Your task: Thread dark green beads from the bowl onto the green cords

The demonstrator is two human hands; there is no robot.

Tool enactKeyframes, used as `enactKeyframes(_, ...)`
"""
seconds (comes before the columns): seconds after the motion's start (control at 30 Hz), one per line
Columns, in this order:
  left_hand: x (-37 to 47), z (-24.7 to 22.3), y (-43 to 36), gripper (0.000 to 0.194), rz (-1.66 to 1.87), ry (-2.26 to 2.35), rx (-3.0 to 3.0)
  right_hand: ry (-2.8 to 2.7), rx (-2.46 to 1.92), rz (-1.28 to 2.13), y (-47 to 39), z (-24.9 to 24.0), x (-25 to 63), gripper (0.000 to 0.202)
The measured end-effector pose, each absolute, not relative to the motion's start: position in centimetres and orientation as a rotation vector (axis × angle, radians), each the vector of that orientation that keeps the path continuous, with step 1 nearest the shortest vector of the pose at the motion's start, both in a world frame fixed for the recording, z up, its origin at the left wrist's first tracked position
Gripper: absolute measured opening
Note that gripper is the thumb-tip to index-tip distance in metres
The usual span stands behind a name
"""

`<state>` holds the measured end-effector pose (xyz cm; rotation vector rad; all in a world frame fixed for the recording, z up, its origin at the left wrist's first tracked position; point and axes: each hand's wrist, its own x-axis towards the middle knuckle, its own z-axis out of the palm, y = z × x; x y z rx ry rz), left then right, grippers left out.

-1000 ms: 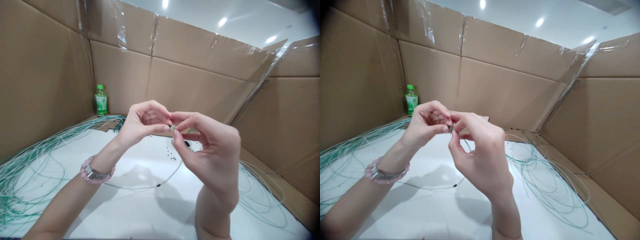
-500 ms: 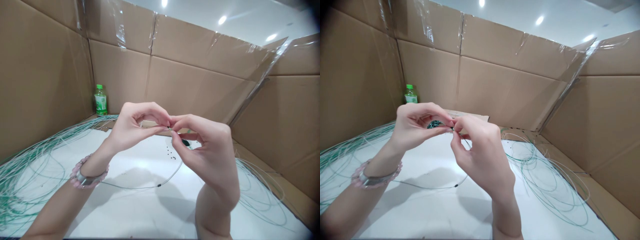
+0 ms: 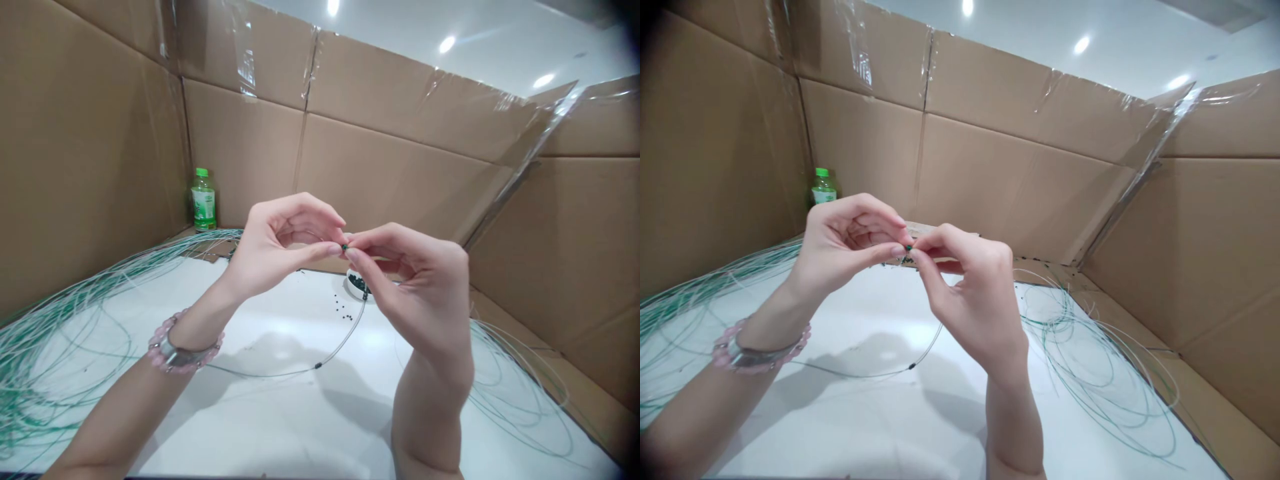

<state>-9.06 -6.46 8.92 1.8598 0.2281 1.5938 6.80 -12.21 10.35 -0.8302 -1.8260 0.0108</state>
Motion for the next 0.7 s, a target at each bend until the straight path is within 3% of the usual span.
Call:
enactKeyframes(0.27, -8.95, 9.19, -7.15, 0.014, 1.697, 0.328, 1.878, -1.803, -0.793, 0.053, -12.26, 10.55, 6.7, 0.011)
enactKeyframes(0.7, -9.07, 8.98, -7.14, 0.019, 1.799, 0.311, 1.959, -1.812, -0.837, -0.226, -12.58, 10.69, 6.45, 0.015)
